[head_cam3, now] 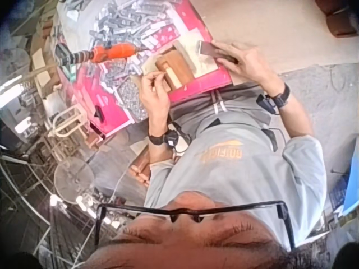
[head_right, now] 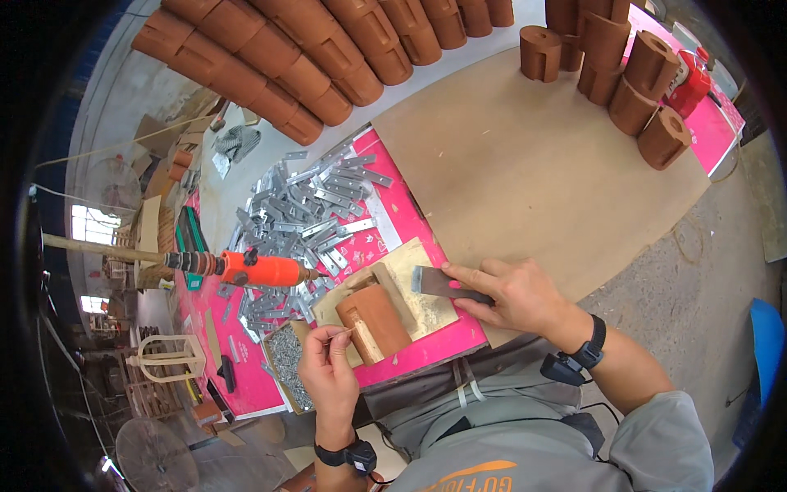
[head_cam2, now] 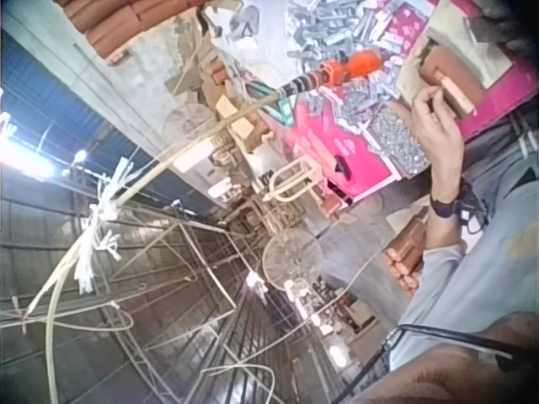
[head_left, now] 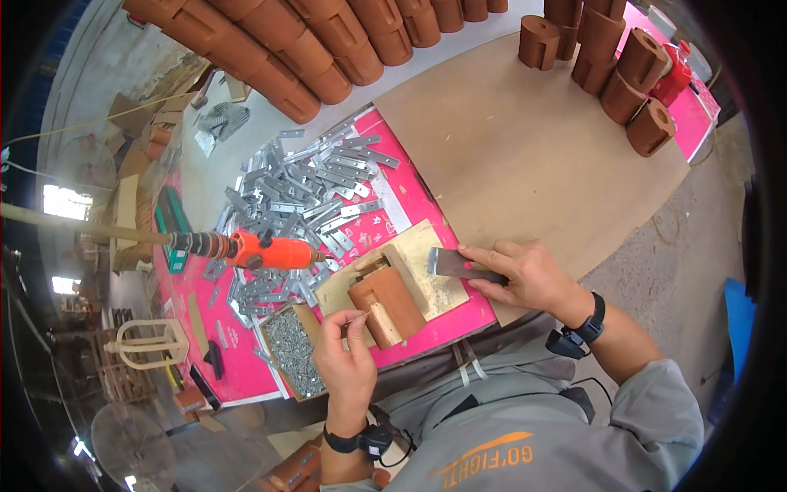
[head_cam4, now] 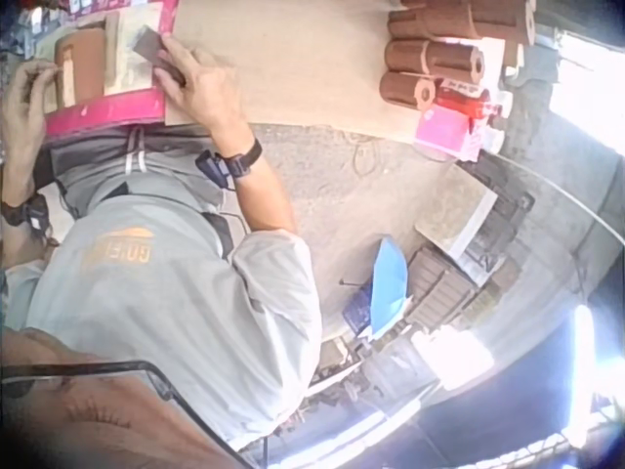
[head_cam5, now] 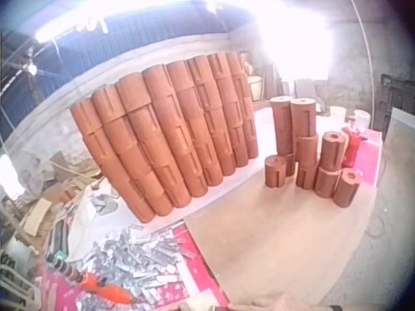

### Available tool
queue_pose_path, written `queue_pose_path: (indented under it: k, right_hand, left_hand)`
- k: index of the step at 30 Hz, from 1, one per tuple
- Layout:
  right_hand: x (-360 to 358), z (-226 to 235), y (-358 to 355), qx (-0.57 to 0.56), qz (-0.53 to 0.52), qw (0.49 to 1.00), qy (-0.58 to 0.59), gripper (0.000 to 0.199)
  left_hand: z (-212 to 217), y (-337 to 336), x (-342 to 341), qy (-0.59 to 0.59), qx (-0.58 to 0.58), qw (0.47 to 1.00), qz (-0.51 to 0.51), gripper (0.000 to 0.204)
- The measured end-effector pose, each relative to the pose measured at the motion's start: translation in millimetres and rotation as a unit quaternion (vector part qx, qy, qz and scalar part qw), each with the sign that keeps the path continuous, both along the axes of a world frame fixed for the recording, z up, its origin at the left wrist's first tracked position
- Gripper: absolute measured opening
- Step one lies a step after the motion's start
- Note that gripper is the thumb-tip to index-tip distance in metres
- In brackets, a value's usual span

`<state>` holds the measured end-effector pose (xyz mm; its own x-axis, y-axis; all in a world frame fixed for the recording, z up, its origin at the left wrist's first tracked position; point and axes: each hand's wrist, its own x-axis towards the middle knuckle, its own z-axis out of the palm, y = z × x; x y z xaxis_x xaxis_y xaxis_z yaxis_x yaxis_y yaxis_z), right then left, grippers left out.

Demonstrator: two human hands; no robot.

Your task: The recorder uses a scraper to clean a wooden component and then uses an electric screwdriver to attach a metal bracket to it.

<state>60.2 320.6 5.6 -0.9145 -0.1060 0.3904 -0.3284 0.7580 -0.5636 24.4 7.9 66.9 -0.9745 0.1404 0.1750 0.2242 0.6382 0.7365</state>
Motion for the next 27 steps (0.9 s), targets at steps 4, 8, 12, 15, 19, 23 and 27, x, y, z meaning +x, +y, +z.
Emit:
queue_pose_path:
  k: [4, 8, 12, 15, 19, 23, 27]
  right_hand:
    - [0.5, 0.8, -0.2, -0.003, 0.005, 1.000, -0.003, 0.059]
    - [0.8, 2.6, -0.3, 0.003, -0.002, 1.000, -0.005, 0.059]
    - [2.2, 4.1, -0.2, -0.002, 0.003, 1.000, -0.023, 0.060]
    - [2.6, 3.8, -0.3, 0.003, 0.001, 1.000, -0.029, 0.061]
    - [0.7, 1.9, -1.6, 0.007, 0.000, 1.000, -0.005, 0.060]
    - [0.7, 1.4, -1.7, 0.003, 0.001, 1.000, -0.003, 0.058]
    - [1.9, 1.4, -1.9, 0.007, -0.014, 1.000, -0.004, 0.057]
  left_hand:
    - [1.5, 4.5, 0.5, -0.059, 0.252, 0.965, 0.050, 0.008]
    - [22.6, 1.5, 20.3, 0.056, 0.162, 0.985, 0.019, 0.010]
    - [37.8, -9.5, 39.0, 0.059, -0.081, 0.961, -0.260, 0.011]
    - [33.8, -8.5, 42.1, 0.045, -0.138, 0.958, -0.248, 0.025]
    - [34.6, -4.8, 33.3, 0.102, -0.208, 0.958, -0.171, 0.039]
    - [38.1, 3.3, 21.3, 0.102, -0.273, 0.939, -0.183, 0.040]
    - [40.7, 8.0, 18.3, 0.110, -0.277, 0.934, -0.199, 0.028]
